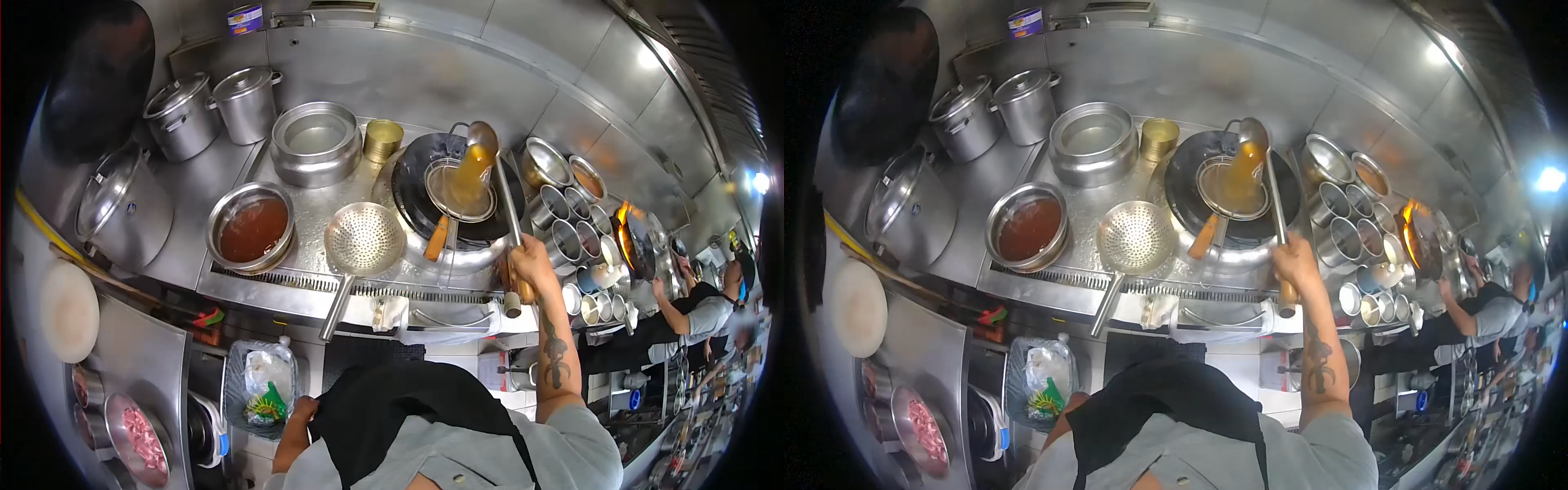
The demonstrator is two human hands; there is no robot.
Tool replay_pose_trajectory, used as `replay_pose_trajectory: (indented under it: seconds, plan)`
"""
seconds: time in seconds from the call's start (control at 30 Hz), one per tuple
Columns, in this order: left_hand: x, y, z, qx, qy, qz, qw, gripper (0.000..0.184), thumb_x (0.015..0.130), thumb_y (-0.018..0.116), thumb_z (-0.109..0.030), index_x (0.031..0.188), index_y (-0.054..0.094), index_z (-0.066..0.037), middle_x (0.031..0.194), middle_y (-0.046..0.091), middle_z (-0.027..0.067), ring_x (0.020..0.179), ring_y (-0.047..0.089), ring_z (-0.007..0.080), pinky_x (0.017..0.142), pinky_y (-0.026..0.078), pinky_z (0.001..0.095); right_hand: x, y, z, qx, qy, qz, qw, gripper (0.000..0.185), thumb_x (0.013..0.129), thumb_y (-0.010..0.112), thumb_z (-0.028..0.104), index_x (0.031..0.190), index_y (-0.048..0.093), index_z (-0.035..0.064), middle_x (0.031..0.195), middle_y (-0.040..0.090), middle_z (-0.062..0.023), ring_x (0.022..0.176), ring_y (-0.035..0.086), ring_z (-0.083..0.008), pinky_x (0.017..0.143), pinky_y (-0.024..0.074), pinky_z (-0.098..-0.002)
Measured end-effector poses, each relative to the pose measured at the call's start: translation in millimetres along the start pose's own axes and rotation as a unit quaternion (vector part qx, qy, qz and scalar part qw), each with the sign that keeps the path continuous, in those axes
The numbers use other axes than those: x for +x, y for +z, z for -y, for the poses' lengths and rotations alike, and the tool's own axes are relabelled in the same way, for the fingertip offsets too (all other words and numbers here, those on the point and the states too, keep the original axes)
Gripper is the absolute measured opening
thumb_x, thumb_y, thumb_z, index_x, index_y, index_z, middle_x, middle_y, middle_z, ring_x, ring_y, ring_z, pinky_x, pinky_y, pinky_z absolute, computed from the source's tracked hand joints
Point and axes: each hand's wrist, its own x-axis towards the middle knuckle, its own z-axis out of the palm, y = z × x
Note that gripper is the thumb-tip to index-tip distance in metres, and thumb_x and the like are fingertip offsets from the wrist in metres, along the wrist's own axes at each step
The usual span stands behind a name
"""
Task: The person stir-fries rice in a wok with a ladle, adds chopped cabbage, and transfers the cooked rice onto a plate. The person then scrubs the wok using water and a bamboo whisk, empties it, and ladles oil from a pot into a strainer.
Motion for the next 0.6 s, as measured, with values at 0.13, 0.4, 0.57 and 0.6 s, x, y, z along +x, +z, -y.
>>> replay_pose_trajectory:
  seconds: [0.13,0.4,0.57,0.6]
  plan:
    - [23,10,29,0.189,0.221,-0.021,0.956,0.034,0.076,0.054,-0.031,0.067,0.067,-0.001,0.069,0.065,0.0223,0.072,0.065,0.0382,0.071,0.051,0.0450,-10,7,21,-0.220,-0.196,-0.167,0.941,0.032,0.074,0.053,0.006,0.104,0.050,-0.0059,0.079,0.060,-0.0290,0.080,0.060,-0.0464,0.073,0.0475,-0.0482]
    - [-12,6,21,0.179,0.181,0.005,0.967,0.038,0.075,0.048,-0.031,0.069,0.069,0.000,0.077,0.066,0.0229,0.077,0.066,0.0341,0.079,0.051,0.0424,5,104,78,0.117,-0.148,0.067,0.980,0.040,0.079,0.048,-0.002,0.119,0.052,-0.0006,0.065,0.054,-0.0011,0.042,0.049,-0.0092,0.038,0.0408,-0.0242]
    - [-35,38,47,0.017,0.034,0.050,0.998,0.034,0.073,0.055,-0.026,0.087,0.068,0.003,0.091,0.067,0.0236,0.085,0.066,0.0344,0.081,0.052,0.0400,8,197,95,0.213,-0.061,0.257,0.941,0.028,0.078,0.052,0.001,0.106,0.057,-0.0014,0.067,0.055,-0.0024,0.042,0.049,-0.0108,0.039,0.0398,-0.0239]
    - [-41,40,50,-0.005,0.009,0.040,0.999,0.034,0.073,0.056,-0.024,0.089,0.067,0.003,0.092,0.066,0.0235,0.084,0.067,0.0344,0.079,0.053,0.0400,9,213,96,0.182,-0.051,0.283,0.940,0.027,0.078,0.052,0.001,0.105,0.057,-0.0019,0.066,0.055,-0.0026,0.042,0.049,-0.0110,0.039,0.0397,-0.0243]
